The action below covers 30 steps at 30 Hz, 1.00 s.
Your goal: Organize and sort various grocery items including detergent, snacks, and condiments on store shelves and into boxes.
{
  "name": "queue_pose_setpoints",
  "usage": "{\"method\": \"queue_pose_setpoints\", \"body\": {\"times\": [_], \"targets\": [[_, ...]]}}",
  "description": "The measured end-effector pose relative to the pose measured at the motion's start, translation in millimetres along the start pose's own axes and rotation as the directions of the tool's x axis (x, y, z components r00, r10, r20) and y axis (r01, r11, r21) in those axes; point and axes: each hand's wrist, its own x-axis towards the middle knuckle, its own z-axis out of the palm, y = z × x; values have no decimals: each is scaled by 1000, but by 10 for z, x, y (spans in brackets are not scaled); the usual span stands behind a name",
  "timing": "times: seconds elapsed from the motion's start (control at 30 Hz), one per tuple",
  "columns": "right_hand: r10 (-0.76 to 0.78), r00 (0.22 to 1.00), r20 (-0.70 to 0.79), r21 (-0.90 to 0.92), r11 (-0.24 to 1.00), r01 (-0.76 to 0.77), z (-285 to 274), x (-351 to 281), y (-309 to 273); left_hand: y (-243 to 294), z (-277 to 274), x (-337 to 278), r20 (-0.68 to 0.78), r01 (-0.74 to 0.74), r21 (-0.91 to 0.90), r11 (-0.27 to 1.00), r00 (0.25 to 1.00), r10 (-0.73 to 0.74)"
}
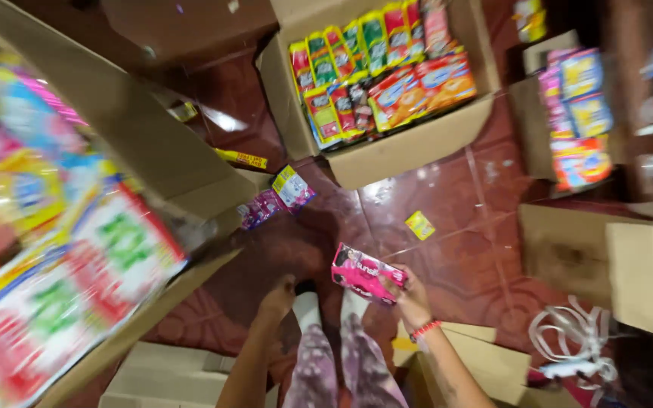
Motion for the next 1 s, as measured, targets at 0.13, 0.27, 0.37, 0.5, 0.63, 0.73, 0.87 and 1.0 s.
{"method": "queue_pose_setpoints", "body": {"times": [0.13,0.27,0.37,0.5,0.63,0.73,0.87,1.0], "targets": [[-21,997,77,-62,998,26,55,608,419,-17,-135,731,-103,-165,24,986,981,167],[59,995,79,-76,996,-53,153,1069,664,289,-444,1506,-150,-215,196,957,958,246],[79,994,80,-133,989,-68,181,1382,836,776,-130,2273,-173,-239,314,919,937,303],[95,985,145,-122,990,-77,170,1582,1063,291,-221,2130,-148,-331,337,881,906,397],[148,985,92,-160,978,-132,156,1507,1171,357,-84,2072,-126,-450,357,819,845,520],[135,984,116,-69,989,-127,99,1295,1130,289,66,1851,-118,-524,368,768,793,597],[18,1000,11,-73,997,-17,162,858,697,646,-409,1092,-105,-615,405,677,704,702],[196,980,-20,173,966,-190,230,298,-22,1991,-1149,6,-159,-667,177,723,706,690]]}}
